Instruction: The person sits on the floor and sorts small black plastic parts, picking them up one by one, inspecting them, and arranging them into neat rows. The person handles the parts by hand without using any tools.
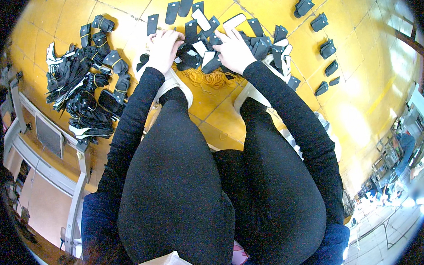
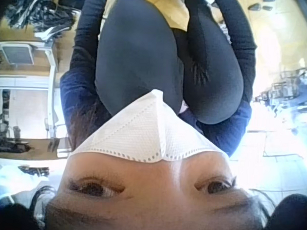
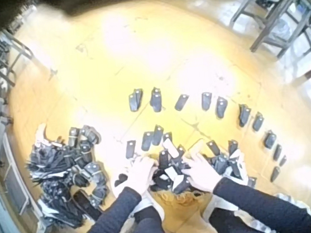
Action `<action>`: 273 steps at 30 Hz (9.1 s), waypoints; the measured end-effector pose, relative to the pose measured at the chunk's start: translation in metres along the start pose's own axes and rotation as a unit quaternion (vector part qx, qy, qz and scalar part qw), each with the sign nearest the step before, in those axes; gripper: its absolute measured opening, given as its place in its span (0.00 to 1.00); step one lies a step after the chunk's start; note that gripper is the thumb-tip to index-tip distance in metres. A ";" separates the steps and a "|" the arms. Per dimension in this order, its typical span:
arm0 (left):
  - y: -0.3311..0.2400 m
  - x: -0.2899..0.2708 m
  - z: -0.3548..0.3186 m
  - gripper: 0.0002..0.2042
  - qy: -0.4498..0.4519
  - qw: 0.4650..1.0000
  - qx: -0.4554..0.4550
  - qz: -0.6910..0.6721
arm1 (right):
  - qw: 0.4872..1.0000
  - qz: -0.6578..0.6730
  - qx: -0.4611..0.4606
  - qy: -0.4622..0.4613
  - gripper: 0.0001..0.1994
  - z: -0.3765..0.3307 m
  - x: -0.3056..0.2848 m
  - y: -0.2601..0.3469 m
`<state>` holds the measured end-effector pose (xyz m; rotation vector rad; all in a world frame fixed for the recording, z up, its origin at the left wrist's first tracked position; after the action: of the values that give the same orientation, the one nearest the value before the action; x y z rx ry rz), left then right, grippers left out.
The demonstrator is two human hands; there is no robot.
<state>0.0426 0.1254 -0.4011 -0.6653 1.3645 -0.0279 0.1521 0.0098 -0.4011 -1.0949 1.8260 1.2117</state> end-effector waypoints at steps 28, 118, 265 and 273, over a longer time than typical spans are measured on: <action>0.029 -0.002 0.013 0.14 -0.143 0.840 -0.180 -0.491 | 0.745 0.448 0.347 -0.351 0.10 -0.080 -0.088 -0.253; 0.022 0.003 0.006 0.11 -0.063 0.983 -0.169 -0.043 | 0.978 0.138 0.156 -0.004 0.25 -0.045 -0.025 -0.075; -0.021 0.065 -0.026 0.27 0.141 0.599 -0.359 -0.702 | 0.637 0.291 0.618 -0.357 0.27 -0.293 -0.043 -0.413; -0.025 0.094 -0.034 0.12 0.141 0.632 -0.369 -0.667 | 0.866 0.250 0.426 -0.078 0.16 -0.145 -0.033 -0.253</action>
<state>0.0425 0.0540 -0.4757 -2.3629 0.8067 -0.8324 0.3828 -0.1717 -0.4169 -0.0200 2.2245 0.5586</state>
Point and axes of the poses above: each hand's wrist, its own z-axis towards the middle knuckle, its own x-axis out of the palm, y = z × x, the point moved 9 cm from there along z, towards the middle knuckle, and after that the axes turned 6 degrees about x, right-handed, at the moved point
